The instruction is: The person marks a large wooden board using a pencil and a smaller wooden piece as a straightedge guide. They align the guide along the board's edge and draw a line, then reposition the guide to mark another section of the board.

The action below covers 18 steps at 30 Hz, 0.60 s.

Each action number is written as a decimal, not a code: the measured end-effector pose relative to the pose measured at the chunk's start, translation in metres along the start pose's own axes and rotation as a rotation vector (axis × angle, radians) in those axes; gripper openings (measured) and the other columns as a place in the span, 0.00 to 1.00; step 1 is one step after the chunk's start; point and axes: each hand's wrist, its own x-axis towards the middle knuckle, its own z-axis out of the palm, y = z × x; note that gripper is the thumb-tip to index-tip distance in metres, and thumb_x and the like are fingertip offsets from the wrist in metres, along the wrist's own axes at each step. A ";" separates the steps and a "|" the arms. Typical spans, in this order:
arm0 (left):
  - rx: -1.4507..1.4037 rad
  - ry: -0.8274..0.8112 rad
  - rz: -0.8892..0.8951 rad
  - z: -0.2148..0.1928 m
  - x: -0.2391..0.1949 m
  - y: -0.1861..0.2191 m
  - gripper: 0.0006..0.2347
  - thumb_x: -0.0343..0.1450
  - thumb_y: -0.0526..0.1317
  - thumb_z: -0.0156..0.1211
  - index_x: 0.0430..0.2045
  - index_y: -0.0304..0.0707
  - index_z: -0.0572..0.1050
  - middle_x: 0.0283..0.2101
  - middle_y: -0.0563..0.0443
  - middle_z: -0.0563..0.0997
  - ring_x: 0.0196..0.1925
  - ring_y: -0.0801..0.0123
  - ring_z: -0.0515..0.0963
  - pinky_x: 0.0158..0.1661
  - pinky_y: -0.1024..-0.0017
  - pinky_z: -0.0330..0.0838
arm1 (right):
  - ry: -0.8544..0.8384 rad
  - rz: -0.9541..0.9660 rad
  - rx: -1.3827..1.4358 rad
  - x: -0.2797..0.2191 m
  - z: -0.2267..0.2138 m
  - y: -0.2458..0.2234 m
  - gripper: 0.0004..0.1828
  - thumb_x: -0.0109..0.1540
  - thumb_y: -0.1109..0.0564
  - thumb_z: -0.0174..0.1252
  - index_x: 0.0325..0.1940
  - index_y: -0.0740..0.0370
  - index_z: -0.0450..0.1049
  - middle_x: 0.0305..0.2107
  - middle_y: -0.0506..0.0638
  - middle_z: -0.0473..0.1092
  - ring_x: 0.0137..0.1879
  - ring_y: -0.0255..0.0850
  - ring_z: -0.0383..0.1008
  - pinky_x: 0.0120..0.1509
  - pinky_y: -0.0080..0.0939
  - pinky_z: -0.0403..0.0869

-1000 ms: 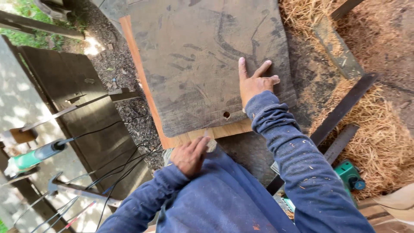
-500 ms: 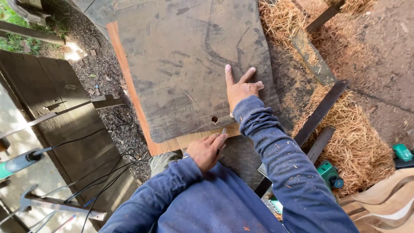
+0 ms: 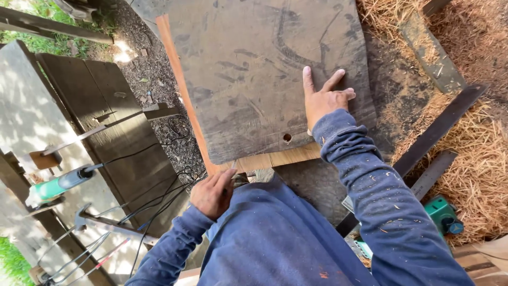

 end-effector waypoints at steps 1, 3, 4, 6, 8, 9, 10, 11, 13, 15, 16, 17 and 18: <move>0.004 0.032 -0.026 -0.004 -0.006 -0.002 0.13 0.71 0.36 0.59 0.50 0.36 0.74 0.41 0.46 0.82 0.34 0.56 0.82 0.32 0.63 0.76 | -0.007 0.003 -0.005 -0.002 -0.003 -0.001 0.83 0.45 0.45 0.82 0.84 0.46 0.23 0.68 0.91 0.37 0.60 0.80 0.68 0.69 0.72 0.64; 0.012 0.065 -0.057 -0.010 -0.015 -0.006 0.13 0.71 0.36 0.59 0.49 0.35 0.74 0.41 0.46 0.82 0.34 0.56 0.82 0.32 0.63 0.76 | -0.013 0.000 -0.010 -0.003 -0.005 -0.002 0.84 0.44 0.45 0.82 0.84 0.46 0.23 0.68 0.90 0.37 0.61 0.80 0.67 0.68 0.72 0.64; 0.027 0.068 -0.103 -0.012 -0.019 -0.008 0.12 0.71 0.36 0.59 0.48 0.37 0.75 0.39 0.46 0.82 0.34 0.56 0.82 0.32 0.63 0.76 | -0.013 0.006 -0.012 -0.002 -0.005 -0.002 0.85 0.44 0.44 0.83 0.84 0.45 0.23 0.68 0.90 0.37 0.62 0.81 0.66 0.68 0.72 0.64; 0.041 0.073 -0.153 -0.014 -0.023 -0.009 0.11 0.72 0.37 0.59 0.48 0.38 0.76 0.38 0.47 0.82 0.35 0.55 0.82 0.31 0.63 0.76 | -0.013 0.009 -0.017 0.001 -0.002 -0.003 0.85 0.43 0.44 0.83 0.83 0.45 0.23 0.68 0.90 0.37 0.62 0.82 0.65 0.68 0.71 0.64; 0.053 0.104 -0.149 -0.014 -0.023 -0.009 0.11 0.72 0.37 0.59 0.47 0.39 0.75 0.38 0.47 0.82 0.35 0.56 0.82 0.32 0.63 0.76 | 0.002 0.016 -0.015 0.005 0.004 -0.002 0.84 0.44 0.41 0.82 0.83 0.44 0.23 0.67 0.91 0.37 0.62 0.83 0.64 0.67 0.71 0.65; 0.053 0.107 -0.152 -0.013 -0.020 -0.006 0.11 0.72 0.37 0.59 0.47 0.39 0.75 0.38 0.47 0.82 0.35 0.56 0.82 0.32 0.63 0.76 | 0.003 0.013 -0.017 0.004 0.003 -0.002 0.84 0.44 0.41 0.82 0.83 0.44 0.23 0.67 0.91 0.37 0.62 0.83 0.64 0.67 0.71 0.65; 0.028 0.098 -0.127 -0.013 -0.017 -0.004 0.11 0.72 0.37 0.59 0.48 0.38 0.75 0.38 0.46 0.82 0.36 0.56 0.82 0.32 0.63 0.76 | 0.007 0.014 -0.016 0.003 0.002 -0.002 0.84 0.44 0.41 0.82 0.83 0.45 0.23 0.67 0.91 0.37 0.63 0.83 0.64 0.68 0.71 0.65; 0.003 0.088 -0.099 -0.012 -0.014 -0.002 0.12 0.72 0.37 0.59 0.49 0.37 0.75 0.39 0.46 0.81 0.36 0.56 0.81 0.33 0.63 0.76 | 0.010 0.017 -0.014 0.002 0.002 -0.002 0.84 0.44 0.41 0.82 0.84 0.45 0.24 0.67 0.91 0.37 0.63 0.83 0.64 0.68 0.70 0.65; 0.008 0.069 -0.123 -0.012 -0.015 -0.003 0.12 0.72 0.37 0.59 0.49 0.37 0.75 0.38 0.46 0.81 0.35 0.56 0.82 0.33 0.63 0.76 | 0.009 0.016 -0.017 0.001 0.001 -0.003 0.84 0.44 0.41 0.82 0.84 0.45 0.24 0.67 0.91 0.37 0.63 0.82 0.65 0.68 0.70 0.65; 0.011 0.051 -0.145 -0.013 -0.017 -0.006 0.12 0.72 0.37 0.59 0.49 0.38 0.76 0.37 0.47 0.82 0.35 0.56 0.82 0.32 0.62 0.76 | 0.008 0.017 -0.021 0.001 0.001 -0.002 0.84 0.43 0.41 0.82 0.84 0.45 0.24 0.68 0.91 0.37 0.63 0.81 0.65 0.69 0.70 0.65; 0.026 0.052 -0.146 -0.013 -0.019 -0.007 0.12 0.72 0.37 0.59 0.48 0.37 0.76 0.37 0.47 0.81 0.34 0.56 0.81 0.32 0.62 0.76 | 0.011 0.016 -0.022 0.001 0.001 -0.002 0.85 0.43 0.41 0.82 0.84 0.45 0.24 0.67 0.91 0.37 0.63 0.82 0.65 0.68 0.71 0.65; 0.040 0.051 -0.146 -0.013 -0.021 -0.009 0.11 0.71 0.37 0.59 0.48 0.37 0.76 0.37 0.46 0.81 0.34 0.55 0.81 0.32 0.62 0.76 | 0.013 0.016 -0.024 0.002 0.002 -0.001 0.85 0.42 0.41 0.83 0.84 0.46 0.24 0.67 0.91 0.38 0.63 0.82 0.65 0.68 0.71 0.65; 0.037 0.051 -0.144 -0.015 -0.022 -0.007 0.11 0.71 0.37 0.59 0.48 0.37 0.76 0.37 0.46 0.81 0.34 0.55 0.81 0.32 0.62 0.76 | 0.012 0.019 -0.025 0.005 0.005 -0.004 0.85 0.42 0.41 0.83 0.84 0.46 0.24 0.67 0.91 0.38 0.63 0.82 0.65 0.68 0.71 0.65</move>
